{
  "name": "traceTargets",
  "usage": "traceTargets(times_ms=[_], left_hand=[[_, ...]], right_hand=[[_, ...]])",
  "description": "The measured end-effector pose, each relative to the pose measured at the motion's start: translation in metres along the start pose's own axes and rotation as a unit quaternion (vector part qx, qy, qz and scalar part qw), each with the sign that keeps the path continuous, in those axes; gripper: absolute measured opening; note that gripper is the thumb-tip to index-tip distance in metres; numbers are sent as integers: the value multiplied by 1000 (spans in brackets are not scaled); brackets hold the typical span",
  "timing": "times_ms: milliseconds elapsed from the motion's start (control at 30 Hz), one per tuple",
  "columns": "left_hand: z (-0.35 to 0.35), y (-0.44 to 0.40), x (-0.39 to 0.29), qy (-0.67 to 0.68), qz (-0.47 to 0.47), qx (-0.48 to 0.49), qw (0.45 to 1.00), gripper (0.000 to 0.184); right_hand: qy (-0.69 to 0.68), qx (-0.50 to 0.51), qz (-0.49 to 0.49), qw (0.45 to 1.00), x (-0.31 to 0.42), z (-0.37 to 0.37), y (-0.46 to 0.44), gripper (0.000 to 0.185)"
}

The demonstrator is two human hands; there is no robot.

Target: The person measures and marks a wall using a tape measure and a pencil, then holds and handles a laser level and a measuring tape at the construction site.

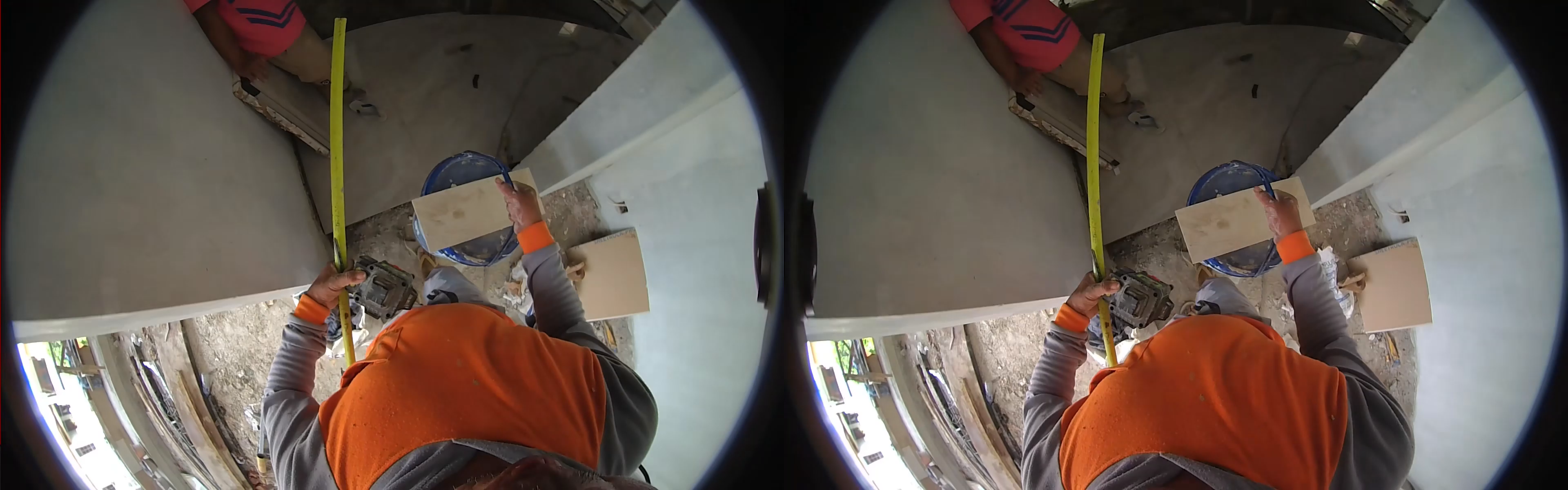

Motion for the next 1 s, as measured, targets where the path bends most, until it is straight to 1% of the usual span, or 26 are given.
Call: traceTargets(times_ms=[33, 100, 133, 200, 233, 300, 333, 467, 567, 633, 667, 733, 767, 833, 867, 933, 967, 1000], left_hand=[[0, -13, -11, 3, -1, -4, 1000, 26], [-3, -36, -33, -4, 12, -10, 1000, 27], [-3, -49, -48, -7, 7, -16, 1000, 27], [-9, -73, -61, -21, 44, -12, 999, 26], [-9, -86, -72, -16, 35, -25, 999, 26], [-14, -109, -97, -51, -4, -4, 999, 30], [-10, -125, -99, -49, -7, 5, 999, 33], [-9, -174, -143, -32, -13, 13, 999, 35], [-7, -203, -174, -44, -16, -8, 999, 36], [-2, -227, -187, -67, 5, -26, 997, 35], [-4, -240, -197, -66, 4, -28, 997, 35], [-18, -264, -218, -38, -5, -32, 999, 36], [-20, -280, -229, -42, -6, -29, 999, 36], [-17, -315, -253, -59, -15, -36, 997, 37], [-13, -334, -262, -87, -32, -28, 995, 39], [-20, -360, -289, -89, -29, -26, 995, 39], [-23, -371, -304, -95, -26, -30, 995, 40], [-24, -383, -318, -114, -46, -31, 992, 42]], right_hand=[[1, 4, -1, 1000, 6, -8, -18, 17], [49, -13, 19, 999, 22, -25, -52, 15], [45, -6, 22, 999, 30, -31, -70, 15], [35, 4, -16, 999, 34, -39, -102, 24], [36, 20, -15, 999, 36, -43, -122, 24], [69, -11, 25, 997, 48, -40, -156, 40], [66, -6, 0, 998, 49, -40, -170, 49], [85, -13, 7, 996, 71, -46, -225, 47], [89, -10, 15, 996, 81, -43, -262, 47], [101, -49, 16, 994, 94, -34, -285, 44], [101, -47, 16, 994, 103, -30, -297, 44], [96, -69, 12, 993, 116, -4, -320, 40], [93, -72, 15, 993, 119, 5, -333, 40], [103, -115, 21, 988, 125, 27, -365, 37], [102, -117, 30, 987, 122, 42, -387, 37], [-4, -90, -16, 996, 97, 64, -425, 36], [-6, -85, -10, 996, 97, 69, -440, 36], [15, -125, -27, 992, 97, 83, -448, 36]])
Point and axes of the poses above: each hand's wrist, its own y-axis away from the middle knuckle, its own z-axis out of the back of the hand, x = y × z, the point moved 9 cm from there along -y, towards the middle knuckle, and after that the axes turned 7 degrees about z, right-handed, at the moved point
